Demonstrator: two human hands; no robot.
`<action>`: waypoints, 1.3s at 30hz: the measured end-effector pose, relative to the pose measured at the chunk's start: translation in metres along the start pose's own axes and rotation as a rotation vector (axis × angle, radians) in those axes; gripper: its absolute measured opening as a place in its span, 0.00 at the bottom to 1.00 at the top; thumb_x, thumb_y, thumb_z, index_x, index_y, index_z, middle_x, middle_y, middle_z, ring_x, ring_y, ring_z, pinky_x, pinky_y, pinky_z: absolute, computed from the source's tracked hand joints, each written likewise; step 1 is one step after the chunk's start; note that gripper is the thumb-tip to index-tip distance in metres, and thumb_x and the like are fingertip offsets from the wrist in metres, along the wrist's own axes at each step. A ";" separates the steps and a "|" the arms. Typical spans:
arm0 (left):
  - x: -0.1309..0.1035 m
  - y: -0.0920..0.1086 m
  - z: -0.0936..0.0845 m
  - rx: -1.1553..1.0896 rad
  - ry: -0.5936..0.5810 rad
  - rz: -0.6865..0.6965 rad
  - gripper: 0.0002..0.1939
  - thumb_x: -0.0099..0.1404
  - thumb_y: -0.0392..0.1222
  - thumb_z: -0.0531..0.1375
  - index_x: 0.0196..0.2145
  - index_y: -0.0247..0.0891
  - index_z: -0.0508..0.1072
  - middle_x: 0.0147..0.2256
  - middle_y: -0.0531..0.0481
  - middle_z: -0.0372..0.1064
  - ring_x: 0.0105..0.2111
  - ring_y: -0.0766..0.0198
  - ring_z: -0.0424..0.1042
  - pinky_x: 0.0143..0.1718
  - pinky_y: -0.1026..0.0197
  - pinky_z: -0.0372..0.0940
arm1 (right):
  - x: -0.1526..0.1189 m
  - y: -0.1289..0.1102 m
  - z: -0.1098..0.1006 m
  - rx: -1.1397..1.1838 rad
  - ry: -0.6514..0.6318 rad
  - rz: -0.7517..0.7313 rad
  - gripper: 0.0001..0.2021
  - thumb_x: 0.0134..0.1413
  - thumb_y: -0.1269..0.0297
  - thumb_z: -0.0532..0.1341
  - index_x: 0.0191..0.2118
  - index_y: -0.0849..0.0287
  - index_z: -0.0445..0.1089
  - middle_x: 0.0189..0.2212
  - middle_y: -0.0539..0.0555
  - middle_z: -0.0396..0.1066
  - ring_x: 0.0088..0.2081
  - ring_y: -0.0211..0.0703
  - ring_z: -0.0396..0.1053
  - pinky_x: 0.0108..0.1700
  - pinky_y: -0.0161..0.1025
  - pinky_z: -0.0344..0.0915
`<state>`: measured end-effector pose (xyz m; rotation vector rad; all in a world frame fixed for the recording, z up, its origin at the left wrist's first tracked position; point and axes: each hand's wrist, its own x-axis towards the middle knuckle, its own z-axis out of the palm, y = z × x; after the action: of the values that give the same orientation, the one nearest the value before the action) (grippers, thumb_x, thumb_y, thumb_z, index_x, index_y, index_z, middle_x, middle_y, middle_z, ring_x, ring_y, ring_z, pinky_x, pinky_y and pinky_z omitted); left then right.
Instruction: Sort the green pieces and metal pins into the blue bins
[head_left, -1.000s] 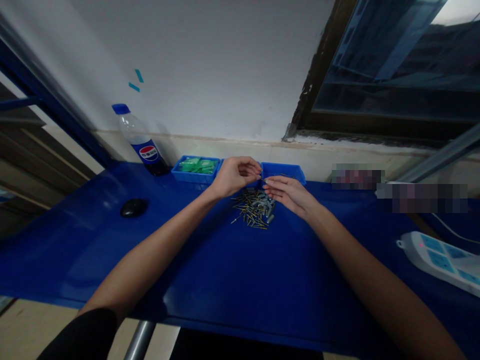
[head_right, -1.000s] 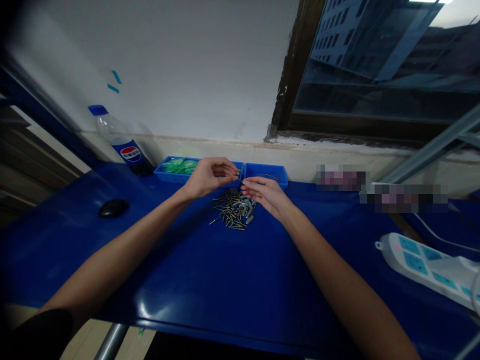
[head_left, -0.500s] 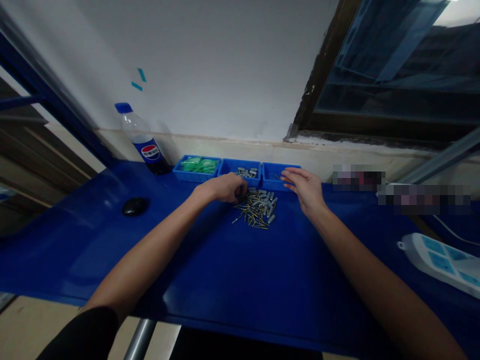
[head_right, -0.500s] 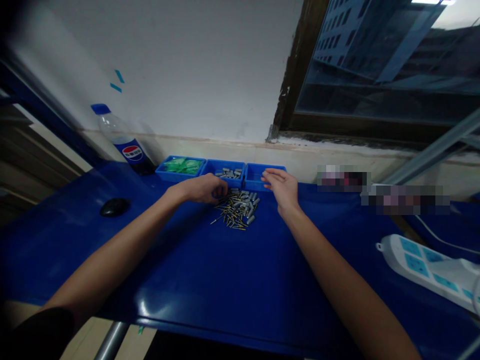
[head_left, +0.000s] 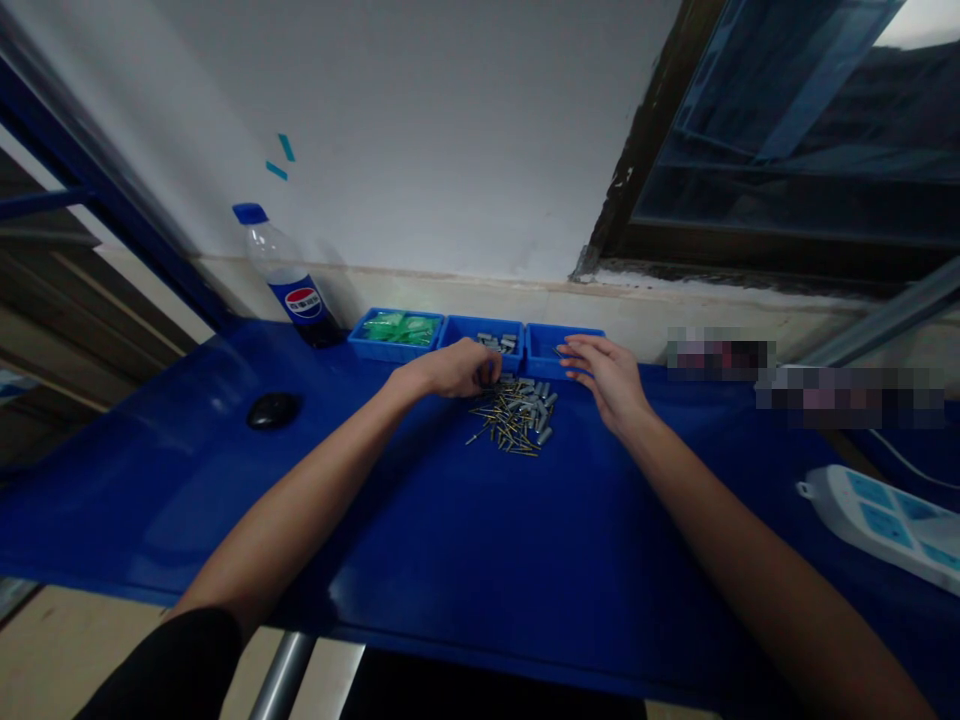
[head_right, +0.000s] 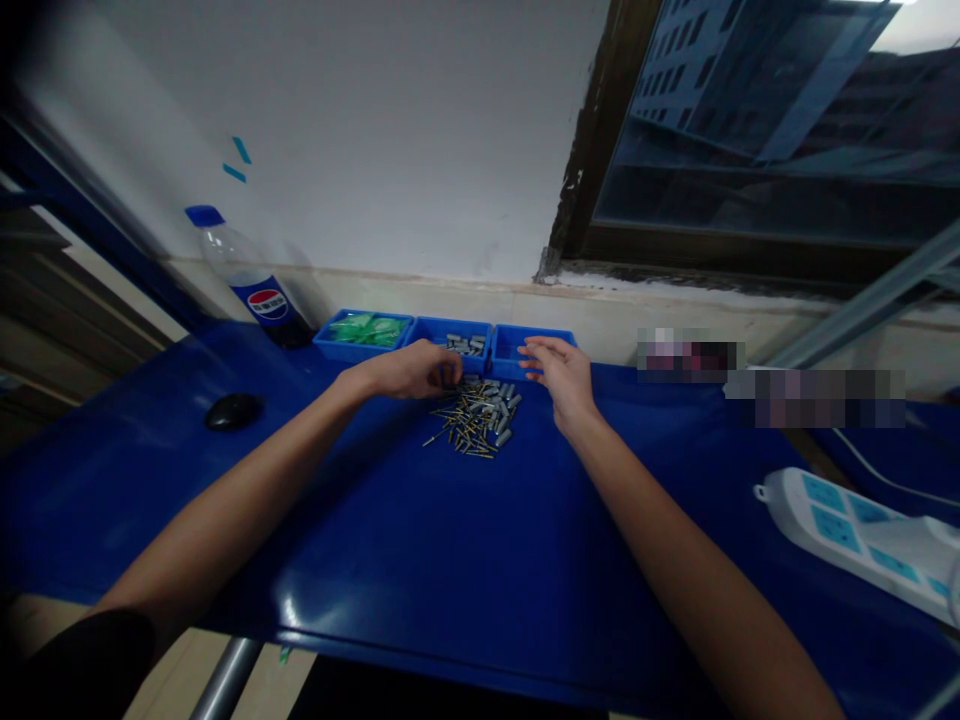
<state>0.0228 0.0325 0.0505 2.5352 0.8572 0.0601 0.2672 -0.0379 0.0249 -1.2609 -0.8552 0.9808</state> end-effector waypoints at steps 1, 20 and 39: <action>0.000 -0.001 -0.001 -0.015 0.034 0.027 0.21 0.52 0.28 0.58 0.44 0.33 0.77 0.34 0.48 0.77 0.31 0.64 0.73 0.34 0.63 0.63 | 0.000 0.000 0.000 -0.007 -0.009 0.010 0.07 0.49 0.63 0.69 0.36 0.56 0.78 0.35 0.54 0.81 0.33 0.39 0.75 0.35 0.36 0.68; 0.004 0.022 0.001 -0.273 0.363 0.273 0.14 0.59 0.34 0.62 0.45 0.35 0.73 0.37 0.47 0.76 0.35 0.65 0.75 0.39 0.62 0.70 | -0.008 0.010 0.005 -0.053 -0.480 0.128 0.15 0.45 0.58 0.75 0.40 0.56 0.82 0.39 0.59 0.82 0.39 0.46 0.78 0.47 0.45 0.73; -0.005 0.031 0.004 0.142 -0.225 -0.011 0.29 0.43 0.37 0.76 0.44 0.38 0.74 0.30 0.55 0.72 0.26 0.66 0.68 0.28 0.63 0.58 | -0.004 0.002 0.003 -0.044 -0.038 -0.016 0.12 0.52 0.58 0.67 0.42 0.56 0.79 0.44 0.57 0.81 0.35 0.42 0.78 0.35 0.37 0.70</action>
<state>0.0369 0.0064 0.0606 2.6037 0.8104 -0.2938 0.2631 -0.0404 0.0230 -1.2739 -0.9197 0.9806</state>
